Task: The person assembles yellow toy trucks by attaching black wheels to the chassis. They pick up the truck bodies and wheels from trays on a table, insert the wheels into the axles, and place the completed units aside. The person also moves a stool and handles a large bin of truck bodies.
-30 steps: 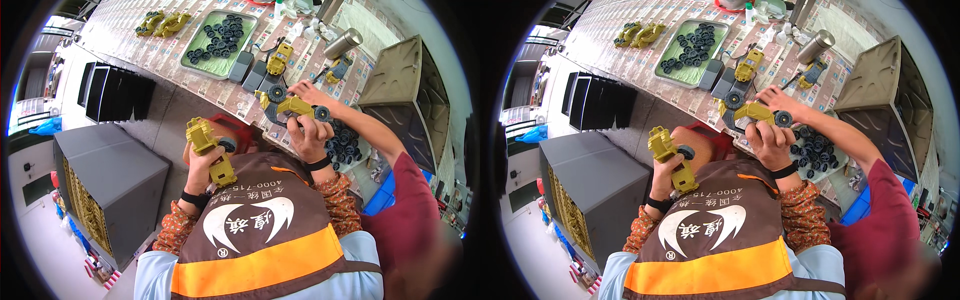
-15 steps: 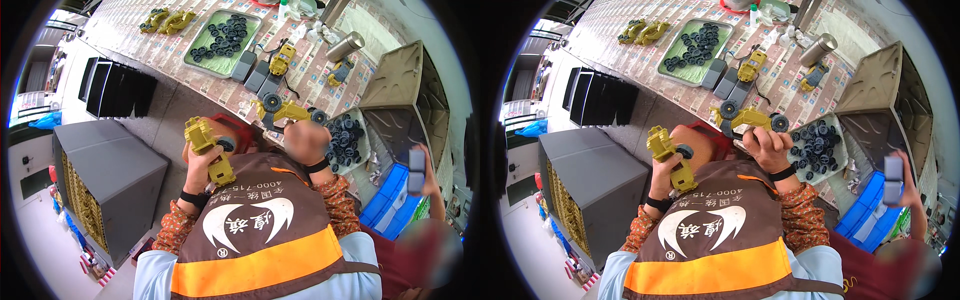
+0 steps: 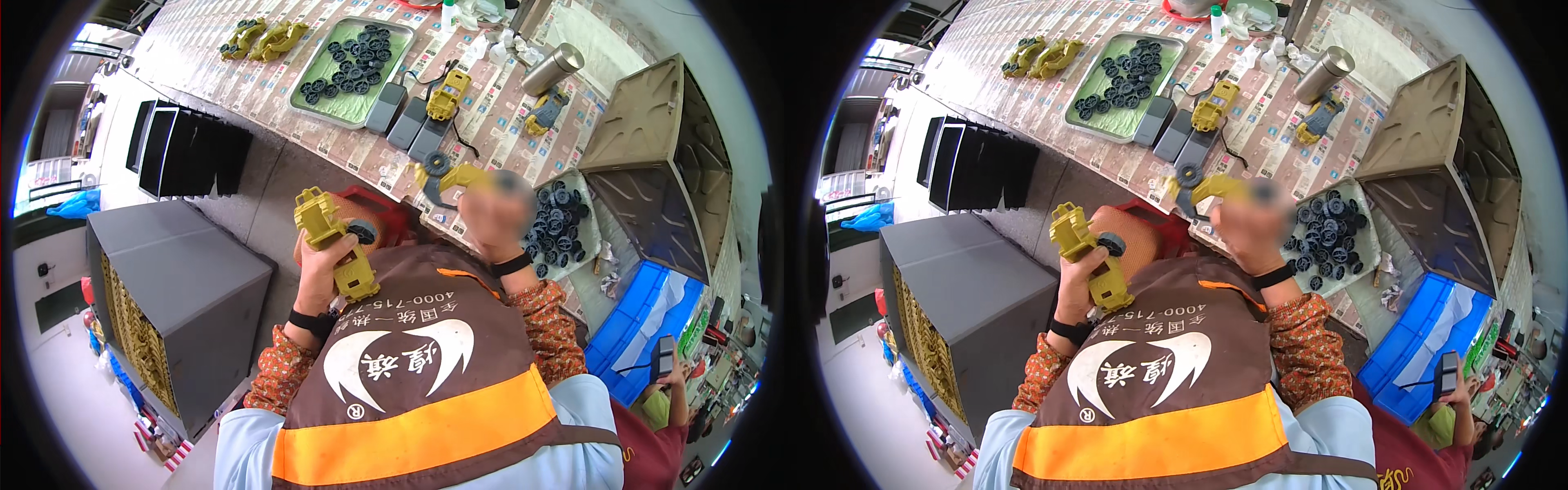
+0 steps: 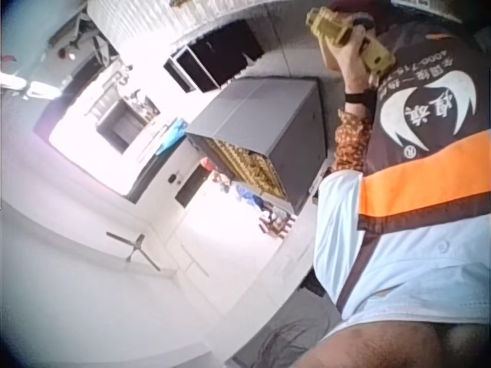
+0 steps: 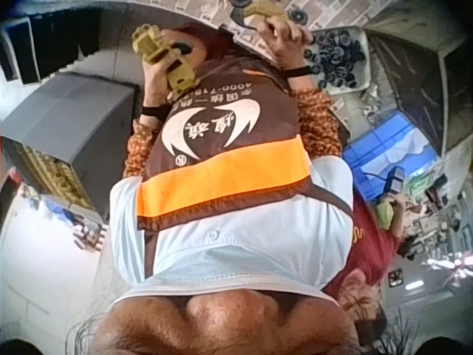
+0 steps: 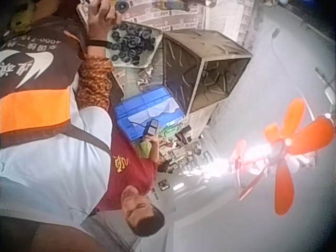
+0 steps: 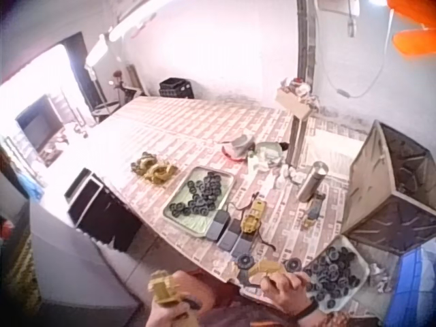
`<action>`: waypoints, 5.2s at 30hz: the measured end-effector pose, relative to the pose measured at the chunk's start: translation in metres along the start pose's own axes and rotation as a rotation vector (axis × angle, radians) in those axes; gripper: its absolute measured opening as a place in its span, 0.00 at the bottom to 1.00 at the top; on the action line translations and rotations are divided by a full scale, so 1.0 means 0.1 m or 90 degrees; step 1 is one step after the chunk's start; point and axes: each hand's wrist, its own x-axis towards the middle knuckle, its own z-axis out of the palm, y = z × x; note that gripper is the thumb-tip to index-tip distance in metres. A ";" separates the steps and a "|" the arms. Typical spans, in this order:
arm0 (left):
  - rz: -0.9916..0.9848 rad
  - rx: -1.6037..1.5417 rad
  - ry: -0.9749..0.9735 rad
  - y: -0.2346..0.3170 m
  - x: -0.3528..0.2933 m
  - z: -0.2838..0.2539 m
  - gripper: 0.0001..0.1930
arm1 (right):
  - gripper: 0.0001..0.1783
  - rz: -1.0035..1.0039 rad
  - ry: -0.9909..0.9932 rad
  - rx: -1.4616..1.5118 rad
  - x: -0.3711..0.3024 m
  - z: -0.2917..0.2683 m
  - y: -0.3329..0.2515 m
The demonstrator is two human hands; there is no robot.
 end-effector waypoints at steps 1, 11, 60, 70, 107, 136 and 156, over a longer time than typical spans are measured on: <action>0.005 -0.002 -0.001 0.01 0.00 0.03 0.21 | 0.18 0.024 -0.016 0.028 -0.02 0.05 0.05; -0.037 0.015 -0.024 0.04 0.00 0.01 0.29 | 0.21 0.612 -0.101 0.238 -0.47 1.13 0.72; -0.018 -0.334 -0.237 0.21 0.19 0.39 0.36 | 0.10 0.381 -0.146 0.766 1.20 -0.55 -0.62; 0.015 -0.236 -0.209 0.06 0.16 0.34 0.30 | 0.10 0.389 -0.118 0.736 1.16 -0.49 -0.72; 0.093 -0.005 -0.198 -0.13 0.15 0.14 0.33 | 0.14 0.669 -0.241 1.131 0.98 -0.29 -0.89; 0.052 0.018 -0.158 -0.10 0.07 0.12 0.31 | 0.19 0.577 -0.336 1.034 0.88 -0.31 -0.87; 0.158 0.026 0.005 0.14 -0.25 -0.42 0.34 | 0.23 0.344 -0.559 1.175 1.58 -0.39 -1.41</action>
